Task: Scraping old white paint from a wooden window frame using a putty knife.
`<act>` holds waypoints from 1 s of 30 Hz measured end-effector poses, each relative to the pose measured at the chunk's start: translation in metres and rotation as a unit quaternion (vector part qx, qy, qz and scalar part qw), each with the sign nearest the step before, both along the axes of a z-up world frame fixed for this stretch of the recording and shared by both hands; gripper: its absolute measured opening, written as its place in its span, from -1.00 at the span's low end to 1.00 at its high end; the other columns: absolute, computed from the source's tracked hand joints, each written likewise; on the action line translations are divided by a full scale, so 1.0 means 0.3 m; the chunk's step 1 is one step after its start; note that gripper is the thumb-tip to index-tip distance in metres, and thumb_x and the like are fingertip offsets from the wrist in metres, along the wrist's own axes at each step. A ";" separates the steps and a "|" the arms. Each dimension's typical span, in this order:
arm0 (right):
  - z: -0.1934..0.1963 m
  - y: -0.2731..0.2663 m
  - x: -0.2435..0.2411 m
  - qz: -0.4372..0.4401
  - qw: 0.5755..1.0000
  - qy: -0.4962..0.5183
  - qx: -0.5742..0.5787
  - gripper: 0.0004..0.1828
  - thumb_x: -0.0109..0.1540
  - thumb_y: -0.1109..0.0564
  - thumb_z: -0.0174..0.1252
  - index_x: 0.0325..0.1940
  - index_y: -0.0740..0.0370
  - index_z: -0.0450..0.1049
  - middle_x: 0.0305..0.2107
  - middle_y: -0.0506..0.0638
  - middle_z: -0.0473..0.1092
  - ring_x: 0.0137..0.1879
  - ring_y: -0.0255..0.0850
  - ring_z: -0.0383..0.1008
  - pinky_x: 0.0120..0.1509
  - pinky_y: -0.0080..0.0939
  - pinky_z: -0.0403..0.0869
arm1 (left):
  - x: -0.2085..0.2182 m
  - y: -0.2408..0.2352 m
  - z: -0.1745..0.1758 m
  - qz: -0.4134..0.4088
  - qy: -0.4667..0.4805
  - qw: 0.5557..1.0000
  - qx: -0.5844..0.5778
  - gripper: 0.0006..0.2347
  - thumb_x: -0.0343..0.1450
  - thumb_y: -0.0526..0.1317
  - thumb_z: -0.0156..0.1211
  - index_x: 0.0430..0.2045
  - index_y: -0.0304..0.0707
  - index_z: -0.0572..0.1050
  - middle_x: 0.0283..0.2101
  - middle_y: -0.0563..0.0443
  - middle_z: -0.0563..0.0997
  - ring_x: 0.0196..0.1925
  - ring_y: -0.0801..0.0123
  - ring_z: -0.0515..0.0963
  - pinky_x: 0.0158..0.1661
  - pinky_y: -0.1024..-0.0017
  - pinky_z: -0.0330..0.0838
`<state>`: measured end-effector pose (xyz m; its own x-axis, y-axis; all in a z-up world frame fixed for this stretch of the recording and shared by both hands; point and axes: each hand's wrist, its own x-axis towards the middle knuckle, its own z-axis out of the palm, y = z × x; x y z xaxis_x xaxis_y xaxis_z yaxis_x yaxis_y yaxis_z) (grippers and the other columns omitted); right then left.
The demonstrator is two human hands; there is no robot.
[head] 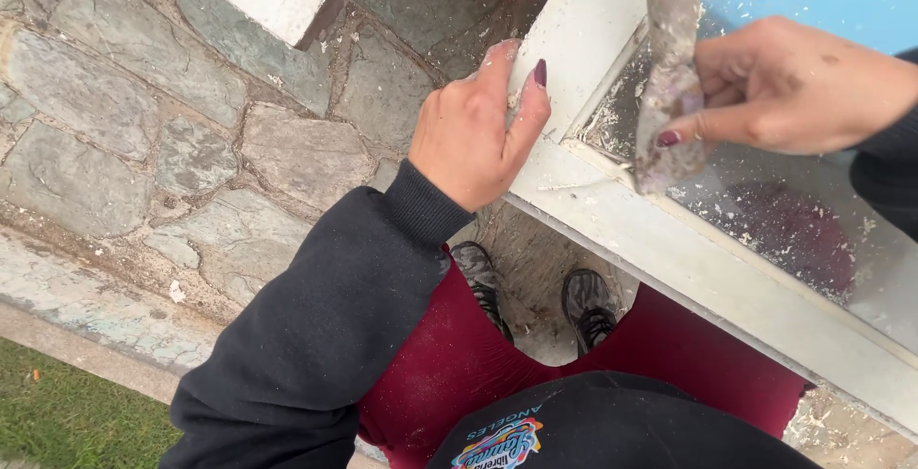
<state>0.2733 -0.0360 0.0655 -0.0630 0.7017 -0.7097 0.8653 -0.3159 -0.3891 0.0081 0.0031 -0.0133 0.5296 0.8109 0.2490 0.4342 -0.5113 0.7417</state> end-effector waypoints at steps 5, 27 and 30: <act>0.017 0.024 -0.066 -0.020 0.995 0.062 0.073 -0.87 0.10 0.27 0.37 -0.38 0.38 0.55 -0.62 0.07 0.53 -0.63 -0.22 0.44 -0.58 -0.30 0.42 | 0.001 0.004 0.001 -0.011 0.006 1.000 0.002 -0.64 0.51 -0.19 -0.10 -0.07 -0.71 0.40 -0.75 -0.09 0.50 -0.83 0.25 0.42 -0.72 0.36 0.34; -0.039 -0.056 0.039 0.028 0.975 0.180 0.127 -0.94 0.10 0.21 0.29 -0.35 0.22 0.61 -0.67 0.00 0.55 -0.81 -0.32 0.24 -0.83 -0.40 0.21 | 0.018 -0.003 0.057 0.001 0.014 0.999 -0.031 -0.67 0.49 -0.26 -0.05 -0.09 -0.76 0.43 -0.67 -0.23 0.54 -0.78 0.24 0.45 -0.68 0.35 0.35; -0.052 -0.003 -0.009 -0.030 0.947 0.295 0.126 -0.85 0.12 0.30 0.28 -0.24 0.40 0.54 -0.48 0.09 0.62 -0.60 -0.32 0.53 -0.60 -0.46 0.48 | 0.016 -0.010 0.053 0.001 0.012 1.000 -0.022 -0.71 0.49 -0.28 -0.06 -0.08 -0.68 0.44 -0.65 -0.25 0.54 -0.75 0.19 0.45 -0.63 0.30 0.34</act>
<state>0.2706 -0.0369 0.0498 -0.3502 0.8593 -0.3728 0.4580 -0.1900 -0.8684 0.0129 0.0002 0.0027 0.5338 0.8217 0.1995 0.4530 -0.4772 0.7530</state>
